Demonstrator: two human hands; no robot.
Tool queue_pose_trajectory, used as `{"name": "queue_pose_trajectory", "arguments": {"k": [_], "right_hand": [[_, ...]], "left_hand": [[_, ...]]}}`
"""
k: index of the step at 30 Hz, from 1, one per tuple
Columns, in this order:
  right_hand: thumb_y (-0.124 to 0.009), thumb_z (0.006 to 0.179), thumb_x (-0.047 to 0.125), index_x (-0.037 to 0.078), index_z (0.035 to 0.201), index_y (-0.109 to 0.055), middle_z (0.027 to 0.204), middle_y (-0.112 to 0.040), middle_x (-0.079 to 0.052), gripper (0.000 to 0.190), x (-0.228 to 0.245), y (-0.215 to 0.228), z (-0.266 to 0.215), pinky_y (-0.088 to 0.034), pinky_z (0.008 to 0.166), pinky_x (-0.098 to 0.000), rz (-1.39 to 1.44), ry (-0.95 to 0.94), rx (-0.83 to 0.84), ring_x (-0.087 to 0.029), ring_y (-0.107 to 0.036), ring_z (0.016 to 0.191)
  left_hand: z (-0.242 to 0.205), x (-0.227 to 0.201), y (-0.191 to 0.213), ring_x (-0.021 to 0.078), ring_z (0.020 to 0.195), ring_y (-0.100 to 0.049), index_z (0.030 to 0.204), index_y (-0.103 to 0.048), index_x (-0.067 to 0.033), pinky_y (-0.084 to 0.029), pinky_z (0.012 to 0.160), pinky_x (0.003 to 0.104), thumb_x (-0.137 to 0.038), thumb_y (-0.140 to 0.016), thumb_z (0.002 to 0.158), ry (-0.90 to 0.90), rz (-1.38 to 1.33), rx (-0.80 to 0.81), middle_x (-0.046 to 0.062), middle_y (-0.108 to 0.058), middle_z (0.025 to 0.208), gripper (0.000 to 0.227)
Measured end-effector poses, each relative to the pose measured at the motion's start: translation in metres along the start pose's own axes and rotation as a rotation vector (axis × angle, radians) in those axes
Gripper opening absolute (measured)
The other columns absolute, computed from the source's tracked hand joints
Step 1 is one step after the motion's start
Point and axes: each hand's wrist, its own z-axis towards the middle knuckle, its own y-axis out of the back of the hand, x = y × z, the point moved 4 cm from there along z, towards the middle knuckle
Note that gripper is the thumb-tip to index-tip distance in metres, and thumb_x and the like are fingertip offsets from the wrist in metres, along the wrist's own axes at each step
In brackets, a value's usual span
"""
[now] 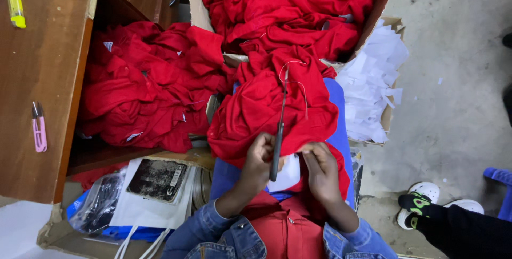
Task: The person uses scissors to cut white paper tags from a stack of red shirts. They handle the shirts one at a time, cutting the tags and dropping the cut pieces onto the floor.
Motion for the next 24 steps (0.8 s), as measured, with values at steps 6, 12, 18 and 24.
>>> {"name": "queue_pose_trajectory", "arguments": {"k": [6,12,18,24], "right_hand": [[-0.06,0.103,0.009,0.003,0.097,-0.074,0.087,-0.062,-0.012,0.017,-0.06,0.001,0.014,-0.05,0.076,-0.0372,0.115,0.103,0.334,-0.024,-0.06,0.082],[-0.06,0.105,0.018,0.0,0.087,-0.066,0.078,-0.061,-0.013,0.026,-0.115,0.02,0.051,-0.048,0.058,-0.038,0.266,0.242,0.742,-0.02,-0.054,0.069],[-0.074,0.094,0.012,-0.008,0.103,-0.079,0.138,-0.066,-0.031,0.022,0.046,0.007,0.037,-0.053,0.099,-0.0544,0.271,0.296,0.63,-0.047,-0.069,0.122],[-0.056,0.105,0.035,0.007,0.12,-0.076,0.117,-0.081,-0.006,0.038,0.075,0.006,0.022,-0.055,0.092,-0.0318,-0.157,0.125,0.47,-0.02,-0.078,0.106]], "left_hand": [[-0.01,-0.001,-0.023,0.0027,0.05,-0.055,0.115,-0.063,-0.005,-0.042,0.041,0.014,-0.016,-0.097,0.068,0.12,0.048,0.656,0.003,-0.061,0.07,0.059],[0.006,-0.069,-0.006,0.0113,0.042,-0.055,0.117,-0.064,-0.0085,-0.035,0.028,0.015,-0.043,-0.077,0.098,0.494,-0.016,0.056,0.005,-0.049,0.091,0.041],[0.04,-0.043,0.04,0.0087,0.071,-0.063,0.128,-0.066,-0.0087,-0.047,0.051,0.015,-0.008,-0.095,0.064,-0.027,-0.09,0.187,0.005,-0.066,0.094,0.07],[0.028,-0.095,0.003,0.0148,0.076,-0.065,0.114,-0.047,-0.0074,-0.053,0.065,0.026,-0.001,-0.082,0.083,-0.264,0.006,-0.016,0.01,-0.069,0.09,0.047]]}}
